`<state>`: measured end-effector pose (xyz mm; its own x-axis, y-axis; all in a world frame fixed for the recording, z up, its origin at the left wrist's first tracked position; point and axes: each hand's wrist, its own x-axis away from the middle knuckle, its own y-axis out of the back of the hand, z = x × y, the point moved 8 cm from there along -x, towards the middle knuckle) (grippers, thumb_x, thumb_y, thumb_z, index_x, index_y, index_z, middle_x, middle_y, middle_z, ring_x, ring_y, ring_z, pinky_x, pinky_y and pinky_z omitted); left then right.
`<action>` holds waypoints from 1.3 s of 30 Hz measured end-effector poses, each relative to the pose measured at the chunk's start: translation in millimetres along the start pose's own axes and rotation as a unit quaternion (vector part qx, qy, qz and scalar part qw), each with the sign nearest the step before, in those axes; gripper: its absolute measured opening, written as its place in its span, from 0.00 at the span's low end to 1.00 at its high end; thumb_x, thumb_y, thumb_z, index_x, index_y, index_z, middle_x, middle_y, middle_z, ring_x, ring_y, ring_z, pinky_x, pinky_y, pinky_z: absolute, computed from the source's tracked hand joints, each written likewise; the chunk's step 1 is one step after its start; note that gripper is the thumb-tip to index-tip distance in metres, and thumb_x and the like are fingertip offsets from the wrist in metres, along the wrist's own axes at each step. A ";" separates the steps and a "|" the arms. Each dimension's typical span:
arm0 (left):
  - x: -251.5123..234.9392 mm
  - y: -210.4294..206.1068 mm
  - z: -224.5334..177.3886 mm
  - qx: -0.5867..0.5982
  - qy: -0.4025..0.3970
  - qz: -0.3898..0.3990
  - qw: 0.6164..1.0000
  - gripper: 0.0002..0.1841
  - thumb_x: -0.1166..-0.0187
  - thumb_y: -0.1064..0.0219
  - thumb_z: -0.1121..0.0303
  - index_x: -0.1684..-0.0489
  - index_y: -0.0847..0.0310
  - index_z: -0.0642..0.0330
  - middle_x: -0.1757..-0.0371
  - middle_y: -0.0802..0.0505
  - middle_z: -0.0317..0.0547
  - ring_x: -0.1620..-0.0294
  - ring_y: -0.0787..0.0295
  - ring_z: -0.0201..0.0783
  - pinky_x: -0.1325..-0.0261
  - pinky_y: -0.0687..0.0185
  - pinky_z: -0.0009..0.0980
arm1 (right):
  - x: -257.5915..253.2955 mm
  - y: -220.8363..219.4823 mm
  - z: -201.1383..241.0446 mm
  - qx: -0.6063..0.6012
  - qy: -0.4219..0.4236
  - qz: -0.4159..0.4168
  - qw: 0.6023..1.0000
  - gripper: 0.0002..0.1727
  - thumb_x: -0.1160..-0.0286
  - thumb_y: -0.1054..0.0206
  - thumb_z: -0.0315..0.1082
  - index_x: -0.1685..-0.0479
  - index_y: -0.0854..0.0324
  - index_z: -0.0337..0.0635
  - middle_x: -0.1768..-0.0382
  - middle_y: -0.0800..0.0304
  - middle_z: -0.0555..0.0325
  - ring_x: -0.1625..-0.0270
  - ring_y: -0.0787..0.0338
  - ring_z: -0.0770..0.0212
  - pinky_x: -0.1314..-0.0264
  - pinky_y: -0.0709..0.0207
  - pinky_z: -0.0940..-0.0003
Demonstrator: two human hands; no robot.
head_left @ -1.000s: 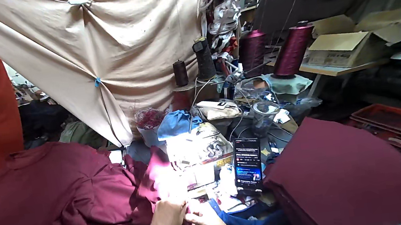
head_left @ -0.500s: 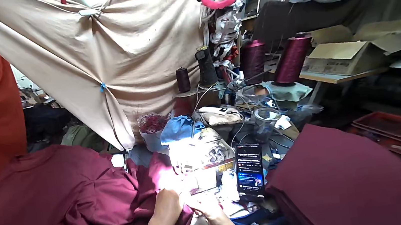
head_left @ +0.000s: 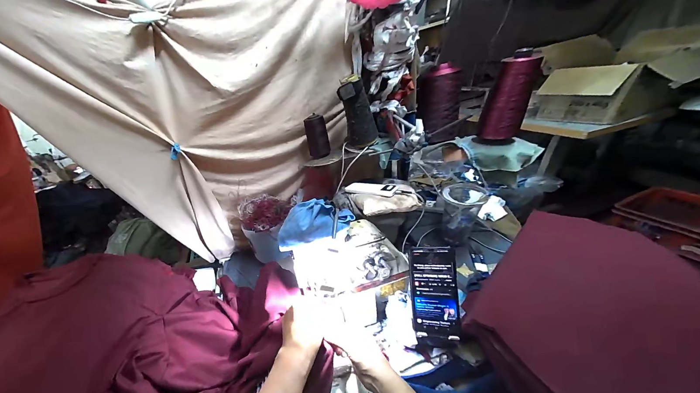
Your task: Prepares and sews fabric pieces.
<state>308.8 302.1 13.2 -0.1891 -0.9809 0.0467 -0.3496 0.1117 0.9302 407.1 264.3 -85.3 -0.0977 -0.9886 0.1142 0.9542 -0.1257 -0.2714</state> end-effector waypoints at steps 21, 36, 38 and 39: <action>131.4 -48.5 64.2 0.147 -0.333 -0.312 0.877 0.06 0.23 0.28 0.62 0.62 0.03 0.47 0.63 0.06 0.35 0.55 0.11 0.30 0.47 0.16 0.25 | 79.4 14.7 -37.8 0.010 0.016 0.037 0.999 0.06 0.28 0.26 0.28 0.70 0.13 0.36 0.74 0.10 0.61 0.69 0.12 0.72 0.60 0.17 0.75; 138.4 -55.3 60.3 0.156 -0.394 -0.293 0.857 0.06 0.23 0.28 0.67 0.59 0.04 0.52 0.62 0.07 0.39 0.56 0.13 0.32 0.45 0.18 0.24 | 87.6 10.3 -37.7 0.021 0.022 0.047 0.998 0.06 0.28 0.31 0.22 0.69 0.10 0.36 0.73 0.06 0.61 0.66 0.09 0.73 0.53 0.14 0.75; 139.2 -55.8 58.8 0.149 -0.401 -0.292 0.855 0.06 0.22 0.29 0.68 0.58 0.04 0.52 0.62 0.07 0.39 0.56 0.13 0.32 0.45 0.17 0.24 | 89.1 10.6 -35.6 0.020 0.023 0.050 0.998 0.06 0.27 0.32 0.23 0.68 0.09 0.36 0.72 0.06 0.61 0.65 0.08 0.73 0.52 0.14 0.75; 139.4 -56.0 58.2 0.146 -0.406 -0.291 0.854 0.06 0.22 0.29 0.68 0.58 0.04 0.52 0.63 0.07 0.40 0.56 0.13 0.33 0.45 0.17 0.25 | 89.4 10.4 -34.3 0.022 0.026 0.052 0.998 0.06 0.26 0.32 0.25 0.67 0.09 0.36 0.71 0.06 0.61 0.64 0.08 0.72 0.51 0.14 0.75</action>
<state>248.7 168.3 -53.5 -0.4373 -0.4620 -0.7715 -0.7933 -0.2059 0.5730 398.6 171.7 -110.7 -0.0112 -0.9992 0.0379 0.9713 -0.0198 -0.2370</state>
